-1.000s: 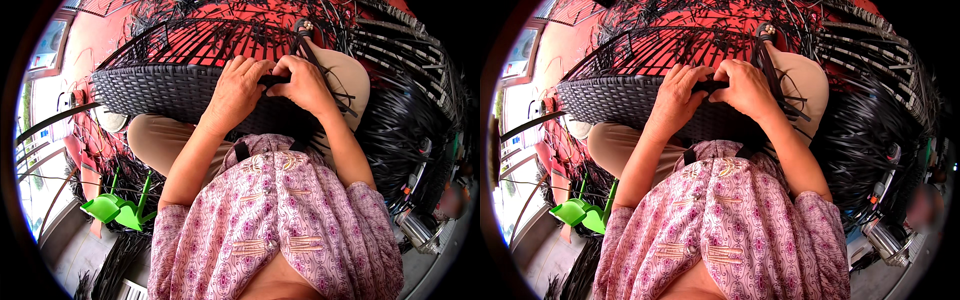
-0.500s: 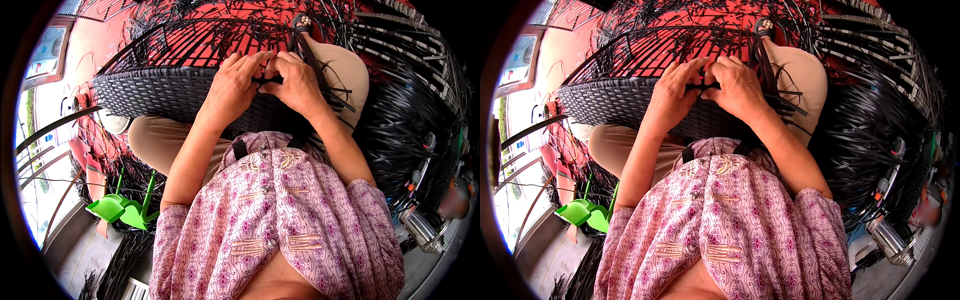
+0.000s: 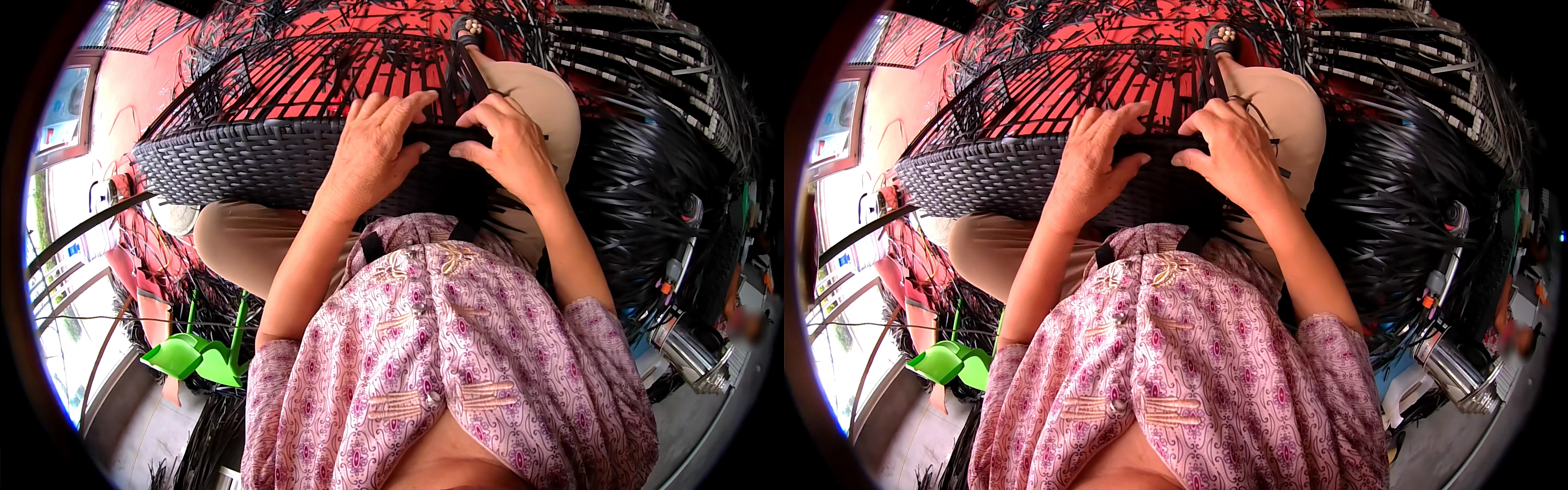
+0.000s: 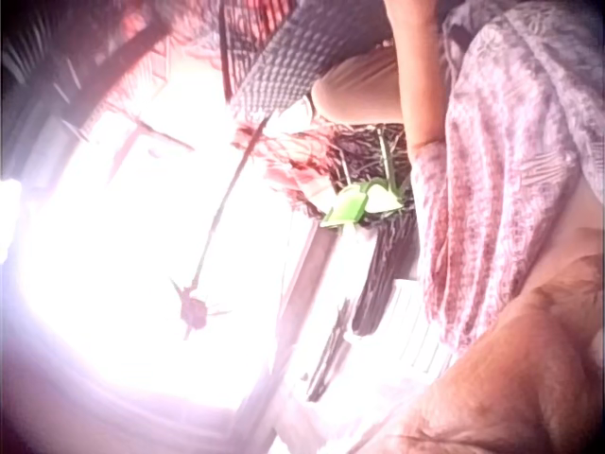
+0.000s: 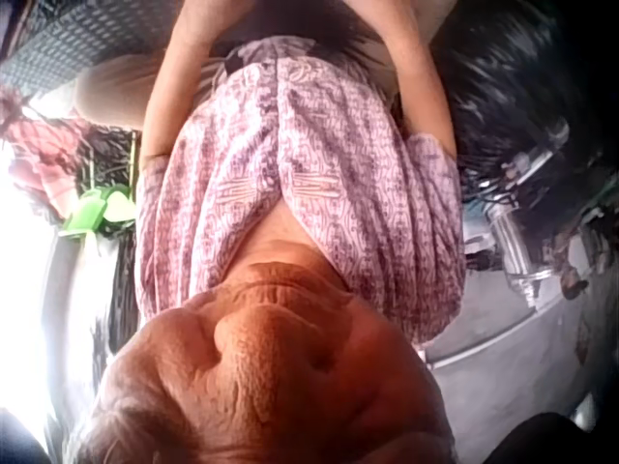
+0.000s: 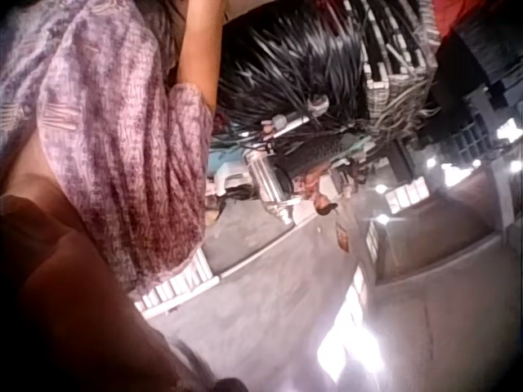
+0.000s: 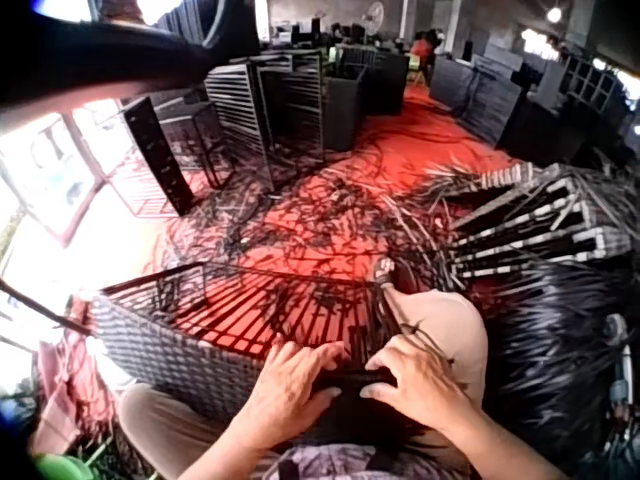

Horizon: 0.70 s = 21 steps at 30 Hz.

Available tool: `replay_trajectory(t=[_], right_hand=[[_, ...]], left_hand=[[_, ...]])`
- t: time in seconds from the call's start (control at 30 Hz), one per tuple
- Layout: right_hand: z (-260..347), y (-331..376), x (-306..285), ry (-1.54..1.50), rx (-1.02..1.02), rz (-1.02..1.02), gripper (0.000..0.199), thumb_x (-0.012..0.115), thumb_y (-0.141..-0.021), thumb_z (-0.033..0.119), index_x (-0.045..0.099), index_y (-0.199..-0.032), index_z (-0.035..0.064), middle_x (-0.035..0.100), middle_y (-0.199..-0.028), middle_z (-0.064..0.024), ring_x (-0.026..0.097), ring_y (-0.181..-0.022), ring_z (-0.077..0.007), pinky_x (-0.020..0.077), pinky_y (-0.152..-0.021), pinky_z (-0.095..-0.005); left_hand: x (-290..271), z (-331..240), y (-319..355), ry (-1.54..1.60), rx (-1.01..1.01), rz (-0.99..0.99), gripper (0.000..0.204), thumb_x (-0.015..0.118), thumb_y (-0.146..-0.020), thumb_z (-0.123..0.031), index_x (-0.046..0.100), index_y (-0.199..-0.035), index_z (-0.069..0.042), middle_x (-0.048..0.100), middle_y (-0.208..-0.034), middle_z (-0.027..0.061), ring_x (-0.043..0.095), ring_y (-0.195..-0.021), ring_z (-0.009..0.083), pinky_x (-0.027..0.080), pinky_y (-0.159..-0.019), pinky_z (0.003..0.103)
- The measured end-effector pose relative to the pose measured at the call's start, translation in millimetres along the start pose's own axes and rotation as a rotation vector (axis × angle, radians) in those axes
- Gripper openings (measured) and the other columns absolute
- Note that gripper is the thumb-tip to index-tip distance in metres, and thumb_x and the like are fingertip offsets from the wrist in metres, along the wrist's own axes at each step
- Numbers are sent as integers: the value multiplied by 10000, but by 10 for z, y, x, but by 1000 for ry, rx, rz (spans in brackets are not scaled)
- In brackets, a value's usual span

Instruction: The person sits on the floor and weaves black synthetic strips into a rectangular furniture frame. They interlace the strips by hand, pulling them through the existing weave to build up the surface of the item.

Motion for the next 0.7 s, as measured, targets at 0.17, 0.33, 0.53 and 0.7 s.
replay_trajectory(t=[0.17,0.33,0.53,0.7], right_hand=[[-110,-127,17,-152,92,99,339,897,-658,211,708,-884,42,666,-913,-99,651,-949,-309,496,-900,-415],[-146,-155,57,-266,132,119,344,895,-644,190,677,-861,36,657,-886,-94,657,-897,-303,503,-862,-402],[-54,-6,80,-77,-25,-92,317,885,-674,120,628,-847,51,613,-868,-53,626,-911,-280,499,-801,-411],[-114,149,15,-84,-61,-194,249,826,-793,203,672,-939,73,650,-932,-88,640,-950,-309,503,-849,-431]], left_hand=[[123,-92,-126,22,-10,30,672,769,-738,-17,578,-1375,-111,662,-1022,60,588,-988,298,466,-922,423],[196,-132,-167,52,29,49,655,730,-732,36,582,-1356,-97,656,-1013,75,600,-1009,306,477,-937,419],[244,-162,-180,80,58,41,607,698,-713,77,598,-1292,-76,646,-1010,89,601,-981,322,483,-920,431],[262,-125,-176,134,61,50,587,667,-707,100,588,-1265,-68,618,-985,107,584,-976,334,488,-906,440]])
Point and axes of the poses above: each hand's wrist, its own y-axis away from the middle knuckle, its own x-axis out of the palm, z = x × y, the point moved 4 cm from there along -y, towards the middle knuckle
